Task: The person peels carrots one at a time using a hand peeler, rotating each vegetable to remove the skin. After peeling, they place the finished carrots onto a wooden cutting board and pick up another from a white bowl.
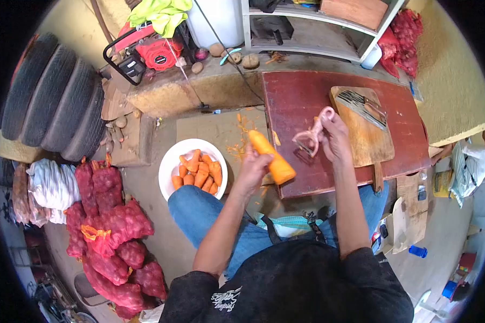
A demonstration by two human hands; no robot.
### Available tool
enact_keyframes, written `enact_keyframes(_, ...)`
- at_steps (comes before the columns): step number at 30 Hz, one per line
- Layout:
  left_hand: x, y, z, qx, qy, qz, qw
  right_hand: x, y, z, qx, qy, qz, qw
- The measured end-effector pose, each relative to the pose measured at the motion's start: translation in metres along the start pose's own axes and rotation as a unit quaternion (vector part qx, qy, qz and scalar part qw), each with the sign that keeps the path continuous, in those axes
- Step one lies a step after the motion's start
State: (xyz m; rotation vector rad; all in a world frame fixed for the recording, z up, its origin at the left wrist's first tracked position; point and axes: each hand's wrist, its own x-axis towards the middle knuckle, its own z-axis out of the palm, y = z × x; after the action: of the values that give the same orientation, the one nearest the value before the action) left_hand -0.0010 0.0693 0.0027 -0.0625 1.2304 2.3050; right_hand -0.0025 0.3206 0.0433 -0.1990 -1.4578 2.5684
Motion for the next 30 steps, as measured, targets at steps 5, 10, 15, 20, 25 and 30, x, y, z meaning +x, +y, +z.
enact_keyframes(5,-0.008,-0.001,0.032,0.002,-0.012,-0.037,0.999,-0.04,-0.015,-0.028,-0.068,0.057,0.006,0.996)
enact_keyframes(10,0.024,-0.01,0.018,0.435,0.034,0.168,0.884,-0.071,-0.028,-0.02,-0.019,0.097,-0.023,0.995)
enact_keyframes(15,0.053,-0.004,0.011,0.542,0.153,0.256,0.786,-0.061,-0.008,-0.034,-0.051,0.042,0.004,0.998)
enact_keyframes(20,0.066,-0.008,-0.045,0.57,0.157,0.242,0.769,-0.058,-0.007,-0.022,-0.044,0.031,0.024,0.998)
enact_keyframes(25,0.078,-0.03,-0.116,0.561,0.091,0.073,0.82,-0.061,-0.005,0.006,-0.137,-0.008,0.023,0.99)
enact_keyframes(30,0.098,-0.03,-0.154,0.749,0.053,0.072,0.656,-0.072,0.026,0.036,-0.153,-0.067,0.097,0.981)
